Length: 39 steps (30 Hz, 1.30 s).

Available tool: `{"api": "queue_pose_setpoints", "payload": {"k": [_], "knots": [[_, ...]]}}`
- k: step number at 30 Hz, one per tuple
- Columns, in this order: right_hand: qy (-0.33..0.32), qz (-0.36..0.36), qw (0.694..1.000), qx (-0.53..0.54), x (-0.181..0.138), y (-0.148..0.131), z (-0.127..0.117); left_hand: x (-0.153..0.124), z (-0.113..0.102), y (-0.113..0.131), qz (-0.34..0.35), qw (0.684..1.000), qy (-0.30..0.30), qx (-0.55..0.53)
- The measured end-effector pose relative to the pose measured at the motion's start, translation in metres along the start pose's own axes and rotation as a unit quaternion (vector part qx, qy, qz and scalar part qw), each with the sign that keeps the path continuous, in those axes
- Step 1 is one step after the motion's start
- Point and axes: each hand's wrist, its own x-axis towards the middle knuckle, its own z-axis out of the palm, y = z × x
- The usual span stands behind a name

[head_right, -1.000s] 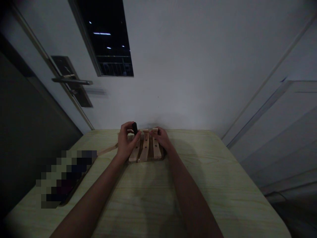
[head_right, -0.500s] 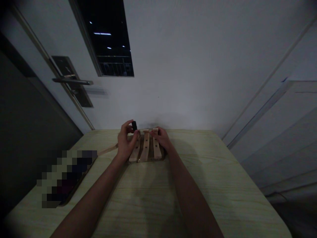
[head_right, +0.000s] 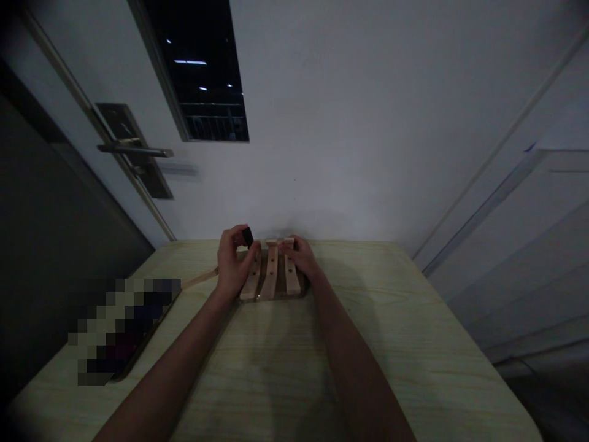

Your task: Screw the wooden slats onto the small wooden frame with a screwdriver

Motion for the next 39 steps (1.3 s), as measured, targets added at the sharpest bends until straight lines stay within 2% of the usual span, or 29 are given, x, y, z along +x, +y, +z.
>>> {"api": "queue_pose_setpoints", "payload": {"k": [10,17,21,26,39], "knots": [[-0.010,0.010,1.000,0.024,0.0004,0.0025,-0.0002,-0.0007,-0.0020,0.0030,-0.012,0.999,-0.035,-0.014],[-0.006,-0.005,1.000,0.000,0.0028,0.0029,-0.0007,-0.0032,-0.0014,0.0032,-0.027,0.996,-0.066,-0.044],[-0.009,-0.005,1.000,0.000,0.0019,0.0015,-0.0004,-0.0004,-0.0031,0.0065,0.000,0.998,-0.060,-0.031],[-0.013,0.002,1.000,0.015,0.0010,-0.0001,-0.0001,0.0022,-0.0030,0.0062,0.014,1.000,-0.020,0.017],[-0.011,-0.005,1.000,-0.003,0.0011,0.0018,-0.0004,-0.0020,-0.0015,0.0017,-0.007,0.999,-0.046,-0.005]]}}
